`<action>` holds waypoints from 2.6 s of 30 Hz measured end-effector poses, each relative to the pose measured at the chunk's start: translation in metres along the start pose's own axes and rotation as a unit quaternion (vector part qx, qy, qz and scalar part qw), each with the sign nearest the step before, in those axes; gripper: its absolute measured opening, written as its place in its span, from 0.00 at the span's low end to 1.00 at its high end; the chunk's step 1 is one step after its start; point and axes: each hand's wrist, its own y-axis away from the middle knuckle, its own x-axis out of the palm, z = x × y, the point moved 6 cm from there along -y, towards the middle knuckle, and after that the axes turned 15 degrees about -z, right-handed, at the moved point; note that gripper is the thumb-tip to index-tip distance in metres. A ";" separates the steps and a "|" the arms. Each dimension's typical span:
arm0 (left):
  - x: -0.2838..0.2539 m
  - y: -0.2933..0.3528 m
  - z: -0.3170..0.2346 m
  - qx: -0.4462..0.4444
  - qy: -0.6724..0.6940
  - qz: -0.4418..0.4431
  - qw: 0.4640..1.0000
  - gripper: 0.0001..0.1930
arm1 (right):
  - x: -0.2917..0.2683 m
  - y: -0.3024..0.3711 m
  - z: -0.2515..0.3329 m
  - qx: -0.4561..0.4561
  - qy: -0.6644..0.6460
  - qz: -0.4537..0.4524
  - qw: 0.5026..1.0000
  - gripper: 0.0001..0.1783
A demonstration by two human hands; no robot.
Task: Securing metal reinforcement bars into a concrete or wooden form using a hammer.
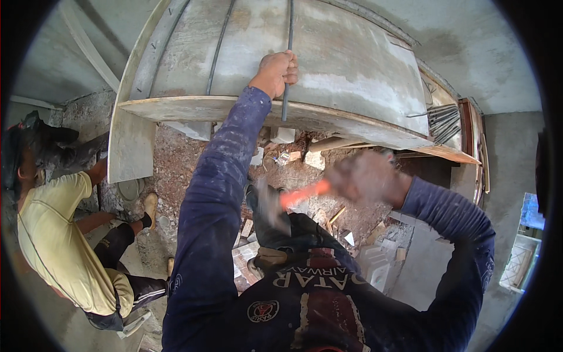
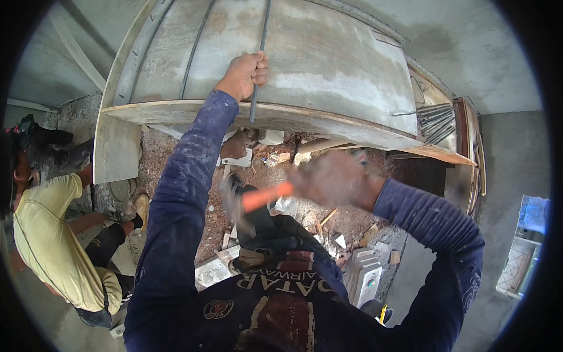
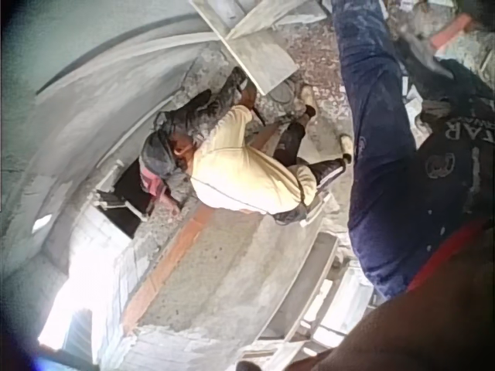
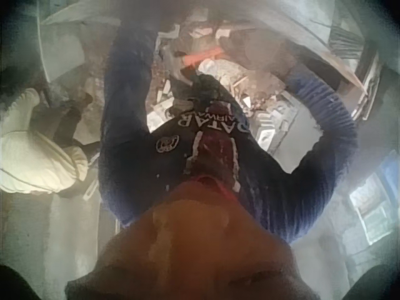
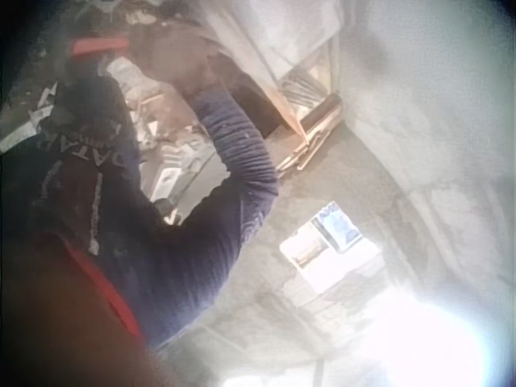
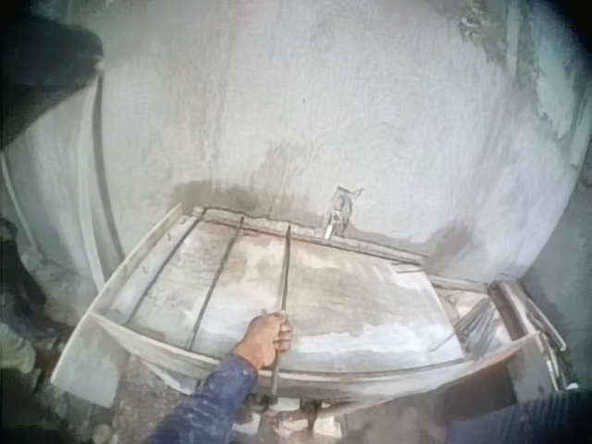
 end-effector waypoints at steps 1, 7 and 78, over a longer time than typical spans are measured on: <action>0.003 0.001 0.000 0.000 0.000 0.003 1.000 0.13 | -0.001 0.002 0.017 -0.095 -0.073 0.008 0.993 0.21; 0.005 -0.003 -0.001 -0.018 0.033 0.016 0.999 0.12 | -0.017 -0.005 -0.054 0.057 0.129 -0.038 0.989 0.20; 0.010 -0.022 0.002 0.003 0.036 0.016 0.999 0.14 | -0.009 -0.003 0.016 -0.164 0.065 0.031 0.984 0.18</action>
